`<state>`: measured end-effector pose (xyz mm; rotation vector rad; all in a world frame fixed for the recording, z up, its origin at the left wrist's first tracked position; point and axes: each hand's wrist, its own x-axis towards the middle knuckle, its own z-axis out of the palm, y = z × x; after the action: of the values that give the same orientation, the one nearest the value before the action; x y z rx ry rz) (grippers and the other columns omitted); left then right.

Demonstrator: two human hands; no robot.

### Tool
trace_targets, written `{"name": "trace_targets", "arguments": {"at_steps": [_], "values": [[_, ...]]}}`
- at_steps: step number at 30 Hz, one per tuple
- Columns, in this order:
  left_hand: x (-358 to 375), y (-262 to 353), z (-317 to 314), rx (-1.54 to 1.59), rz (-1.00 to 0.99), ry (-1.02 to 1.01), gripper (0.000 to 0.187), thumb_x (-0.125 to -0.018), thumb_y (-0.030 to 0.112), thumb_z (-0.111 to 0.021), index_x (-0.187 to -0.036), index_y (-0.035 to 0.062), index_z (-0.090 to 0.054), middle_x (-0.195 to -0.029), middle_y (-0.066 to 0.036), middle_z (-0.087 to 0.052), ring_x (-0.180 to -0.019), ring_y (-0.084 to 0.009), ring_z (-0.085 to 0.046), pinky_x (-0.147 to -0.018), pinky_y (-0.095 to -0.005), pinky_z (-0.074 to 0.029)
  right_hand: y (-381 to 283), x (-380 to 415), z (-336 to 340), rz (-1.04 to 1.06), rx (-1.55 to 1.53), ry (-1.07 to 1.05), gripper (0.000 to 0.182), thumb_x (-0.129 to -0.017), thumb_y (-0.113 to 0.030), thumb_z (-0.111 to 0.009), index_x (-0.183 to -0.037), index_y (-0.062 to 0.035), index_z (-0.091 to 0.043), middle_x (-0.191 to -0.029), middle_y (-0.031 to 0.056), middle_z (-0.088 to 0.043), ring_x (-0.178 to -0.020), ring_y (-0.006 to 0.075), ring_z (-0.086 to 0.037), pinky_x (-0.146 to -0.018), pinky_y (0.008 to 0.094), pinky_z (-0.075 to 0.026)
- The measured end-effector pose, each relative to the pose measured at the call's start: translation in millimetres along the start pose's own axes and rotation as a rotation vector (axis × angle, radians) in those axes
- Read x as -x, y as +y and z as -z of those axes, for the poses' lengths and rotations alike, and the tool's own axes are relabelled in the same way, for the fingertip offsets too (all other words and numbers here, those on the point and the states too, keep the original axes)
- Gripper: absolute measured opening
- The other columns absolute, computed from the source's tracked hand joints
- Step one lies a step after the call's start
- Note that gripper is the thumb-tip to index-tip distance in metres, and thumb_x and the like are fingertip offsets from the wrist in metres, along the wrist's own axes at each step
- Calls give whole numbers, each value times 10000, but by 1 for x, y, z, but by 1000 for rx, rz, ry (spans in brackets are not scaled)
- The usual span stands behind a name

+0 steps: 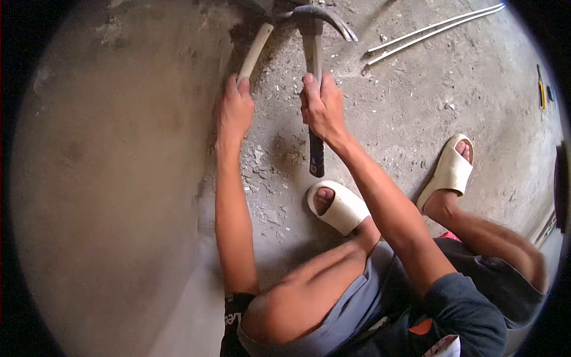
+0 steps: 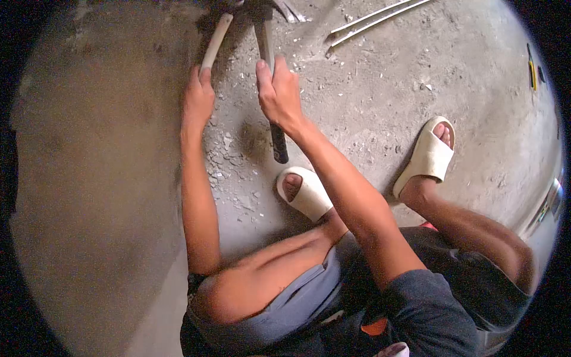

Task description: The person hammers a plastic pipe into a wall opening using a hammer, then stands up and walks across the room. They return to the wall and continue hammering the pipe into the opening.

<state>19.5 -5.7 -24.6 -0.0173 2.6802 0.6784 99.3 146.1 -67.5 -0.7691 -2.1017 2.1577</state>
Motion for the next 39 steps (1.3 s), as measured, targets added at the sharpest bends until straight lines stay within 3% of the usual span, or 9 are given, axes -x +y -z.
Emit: {"name": "trace_targets", "arguments": {"at_steps": [3,6,12,17,19,21,28,33,39], "values": [[-25,-20,-3,-134,-81,80,363,-955,354,-408,-1145,53,-475,-982,-273,-592,-914,-469,-554,-750,-523,-433,0,-5,-16,25,-35,45,384,-971,-395,-411,-838,-35,-420,-515,24,-465,-379,113,-458,-352,265,-372],[-29,-30,-1,-246,-188,131,306,-942,340,-435,-1141,111,-478,-862,-242,-624,-803,-461,-583,-662,-545,-443,-2,0,-28,-79,-57,110,410,-942,-358,-437,-887,44,-497,-588,222,-545,-571,400,-578,-540,466,-420],[-42,-56,-1,-310,-381,238,270,-927,343,-472,-1084,132,-531,-729,-220,-633,-694,-449,-600,-571,-537,-453,12,10,-54,30,-237,128,373,-970,-396,-406,-883,-34,-422,-545,29,-464,-394,117,-461,-342,256,-368],[-44,-55,2,-417,-342,218,282,-919,367,-481,-1081,147,-551,-700,-220,-631,-681,-441,-610,-566,-540,-461,-6,17,-93,-27,-621,339,360,-970,-384,-408,-895,-33,-429,-551,26,-466,-423,115,-474,-353,266,-365],[-45,-55,-1,-473,-314,172,295,-923,373,-470,-1081,139,-553,-698,-223,-630,-677,-438,-614,-558,-535,-466,3,-2,-91,-62,66,125,387,-949,-353,-441,-871,25,-470,-627,246,-528,-537,432,-518,-533,471,-414],[-46,-57,-4,-444,-351,197,299,-924,372,-469,-1083,133,-553,-695,-223,-630,-670,-435,-615,-555,-532,-467,6,-1,-95,-57,2,52,384,-956,-339,-423,-899,37,-475,-667,276,-542,-622,474,-531,-569,486,-413],[-50,-63,-6,-387,-362,231,306,-919,363,-481,-1087,120,-561,-679,-219,-627,-650,-426,-617,-551,-522,-474,-21,39,-85,25,-678,294,273,-966,-300,-437,-881,-41,-413,-597,55,-496,-463,112,-493,-412,287,-391],[-49,-61,-7,-410,-370,236,289,-917,347,-489,-1079,119,-561,-673,-218,-625,-647,-433,-612,-546,-524,-470,30,12,-99,89,40,269,311,-980,-370,-393,-926,-64,-384,-616,32,-444,-419,118,-434,-371,255,-381],[-44,-57,-3,-433,-301,197,306,-913,342,-488,-1100,113,-569,-690,-229,-627,-663,-447,-607,-558,-526,-470,-6,26,-111,13,-787,443,316,-977,-331,-409,-843,-45,-425,-585,19,-448,-435,99,-453,-381,255,-384]]}}
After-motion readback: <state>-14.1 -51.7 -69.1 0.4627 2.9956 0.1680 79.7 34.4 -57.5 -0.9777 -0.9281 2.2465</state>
